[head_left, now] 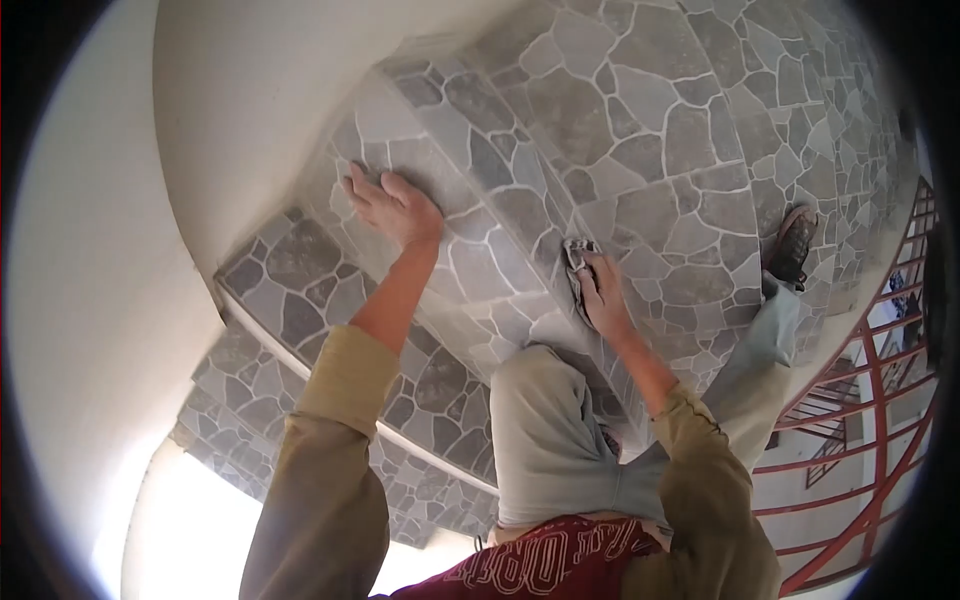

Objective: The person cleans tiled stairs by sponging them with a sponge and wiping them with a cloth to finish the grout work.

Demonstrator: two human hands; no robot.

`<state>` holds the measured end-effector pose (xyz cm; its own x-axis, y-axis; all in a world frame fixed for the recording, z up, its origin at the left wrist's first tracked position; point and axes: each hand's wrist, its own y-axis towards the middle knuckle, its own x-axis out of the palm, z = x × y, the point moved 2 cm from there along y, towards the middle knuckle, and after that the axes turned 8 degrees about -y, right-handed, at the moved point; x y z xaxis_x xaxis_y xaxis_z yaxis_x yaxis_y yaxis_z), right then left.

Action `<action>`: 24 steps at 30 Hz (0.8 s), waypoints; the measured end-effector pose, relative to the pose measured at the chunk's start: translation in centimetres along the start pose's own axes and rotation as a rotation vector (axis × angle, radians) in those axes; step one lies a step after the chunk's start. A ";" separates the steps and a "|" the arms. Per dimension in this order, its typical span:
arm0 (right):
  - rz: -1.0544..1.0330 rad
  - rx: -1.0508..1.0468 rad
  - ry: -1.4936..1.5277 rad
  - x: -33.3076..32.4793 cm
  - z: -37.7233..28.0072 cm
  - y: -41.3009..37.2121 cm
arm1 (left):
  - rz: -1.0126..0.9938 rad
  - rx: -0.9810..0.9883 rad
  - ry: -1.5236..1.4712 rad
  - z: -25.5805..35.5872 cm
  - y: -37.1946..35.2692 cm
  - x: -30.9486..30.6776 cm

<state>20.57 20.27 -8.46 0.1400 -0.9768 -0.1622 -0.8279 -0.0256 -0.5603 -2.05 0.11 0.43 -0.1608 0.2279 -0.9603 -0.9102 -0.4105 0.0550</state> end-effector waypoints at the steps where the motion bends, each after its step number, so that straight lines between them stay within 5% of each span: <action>1: 0.082 0.047 -0.032 0.4 -0.6 -0.2 | -0.003 0.015 -0.023 -0.1 -0.1 0.0; 2: 0.171 0.086 -0.066 0.8 -1.1 0.2 | -0.002 0.035 -0.053 -0.1 -0.1 0.0; 7: 0.554 -0.677 -0.316 3.8 -14.9 25.0 | 0.029 0.029 -0.046 0.4 -0.4 0.1; 8: 0.347 -0.168 -0.088 3.0 -18.5 26.8 | 0.033 0.022 -0.048 0.3 -0.2 0.2; 11: 0.318 -0.474 -0.185 2.5 -17.4 22.8 | 0.057 0.038 -0.046 -0.4 -0.1 0.5; 12: 0.370 -0.614 0.016 2.9 -14.9 19.7 | 0.067 0.027 -0.080 -0.2 -0.2 0.8; 13: 0.099 -0.325 0.137 1.0 -14.3 14.5 | 0.079 0.034 -0.060 -0.2 0.0 0.7; 14: 0.172 -0.453 0.049 1.2 -11.2 9.4 | 0.084 0.040 -0.035 -0.3 -0.1 0.6; 18: -0.038 -0.289 0.055 -0.3 -5.8 -7.4 | 0.090 0.061 -0.050 -0.4 -0.4 0.1; 23: 0.131 -0.364 -0.056 1.6 -12.7 5.0 | 0.061 -0.017 -0.032 0.1 -0.1 0.1; 24: 0.248 -0.604 -0.252 2.6 -14.9 10.4 | 0.069 -0.017 -0.027 0.0 -0.2 -0.1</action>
<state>4.22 14.32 -2.61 -0.0308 -0.8918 -0.4514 -0.9984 0.0064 0.0554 -1.86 0.16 0.57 -0.2329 0.2220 -0.9468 -0.8902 -0.4406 0.1157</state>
